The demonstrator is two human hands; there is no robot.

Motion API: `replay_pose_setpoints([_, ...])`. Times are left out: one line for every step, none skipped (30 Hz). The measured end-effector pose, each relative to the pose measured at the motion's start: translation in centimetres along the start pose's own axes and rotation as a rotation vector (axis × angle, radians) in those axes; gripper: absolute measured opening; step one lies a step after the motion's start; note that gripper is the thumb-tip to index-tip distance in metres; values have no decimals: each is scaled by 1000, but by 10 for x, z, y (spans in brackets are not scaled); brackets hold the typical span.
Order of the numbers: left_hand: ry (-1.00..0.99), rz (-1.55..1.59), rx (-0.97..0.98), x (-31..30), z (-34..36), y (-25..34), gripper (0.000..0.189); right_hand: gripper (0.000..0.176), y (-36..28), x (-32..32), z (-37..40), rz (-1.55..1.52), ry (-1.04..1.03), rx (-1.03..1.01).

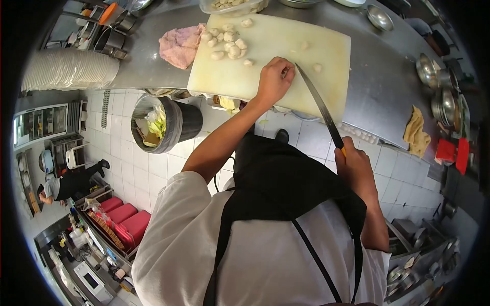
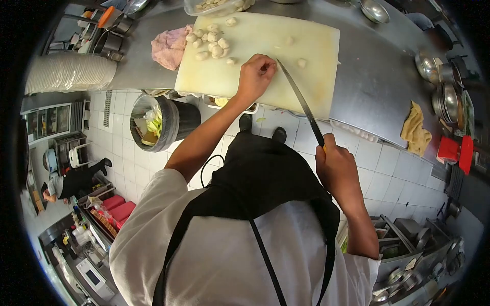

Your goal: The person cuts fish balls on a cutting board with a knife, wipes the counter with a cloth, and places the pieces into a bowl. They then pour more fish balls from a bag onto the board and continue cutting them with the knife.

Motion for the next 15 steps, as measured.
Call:
replay_pose_setpoints([8, 23, -6, 1, 0, -1, 6, 19, 0, 0, 0, -1, -8, 13])
replay_pose_setpoints([16, 46, -13, 1, 1, -2, 6, 20, 0, -1, -1, -2, -17, 26])
replay_pose_setpoints([25, 68, -21, 0, 2, -2, 6, 21, 0, -1, -1, -2, -28, 39])
replay_pose_setpoints([24, 71, -15, 0, 3, -1, 6, 21, -1, -2, -1, -2, -31, 37])
replay_pose_setpoints([25, 74, -8, -1, 3, -1, 6, 21, -2, -2, -1, -1, -35, 35])
replay_pose_setpoints([26, 77, -2, -2, 3, 0, 6, 22, -2, -3, -2, 0, -38, 33])
replay_pose_setpoints([26, 73, -7, -2, 4, -1, 6, 22, -3, -3, -2, -6, -53, 30])
replay_pose_setpoints([26, 69, -12, -2, 4, -1, 6, 22, -2, -3, -3, -12, -67, 27])
replay_pose_setpoints([27, 64, -15, -2, 4, -2, 7, 22, -3, -3, -5, -18, -81, 23])
replay_pose_setpoints([29, 72, -17, -2, 5, -3, 7, 22, -2, -3, -6, -17, -97, 29])
replay_pose_setpoints([31, 79, -19, -3, 5, -3, 7, 23, -2, -2, -8, -17, -111, 35])
replay_pose_setpoints([33, 87, -19, -2, 5, -5, 7, 23, -2, -1, -9, -16, -125, 42])
replay_pose_setpoints([39, 91, -13, -2, 6, -5, 7, 23, -2, 0, -10, -17, -138, 51])
replay_pose_setpoints([45, 95, -7, -1, 6, -6, 8, 23, -1, 2, -11, -19, -151, 60])
replay_pose_setpoints([51, 98, 0, -2, 6, -6, 8, 23, -1, 4, -13, -21, -163, 69])
Point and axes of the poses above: each hand's wrist, its own z-axis away from the middle knuckle, its own x-axis out of the palm, y = z × x, the point moved 10 cm from there along -z, towards the middle knuckle, and after that the axes turned 8 degrees about y, right-handed, at the moved point
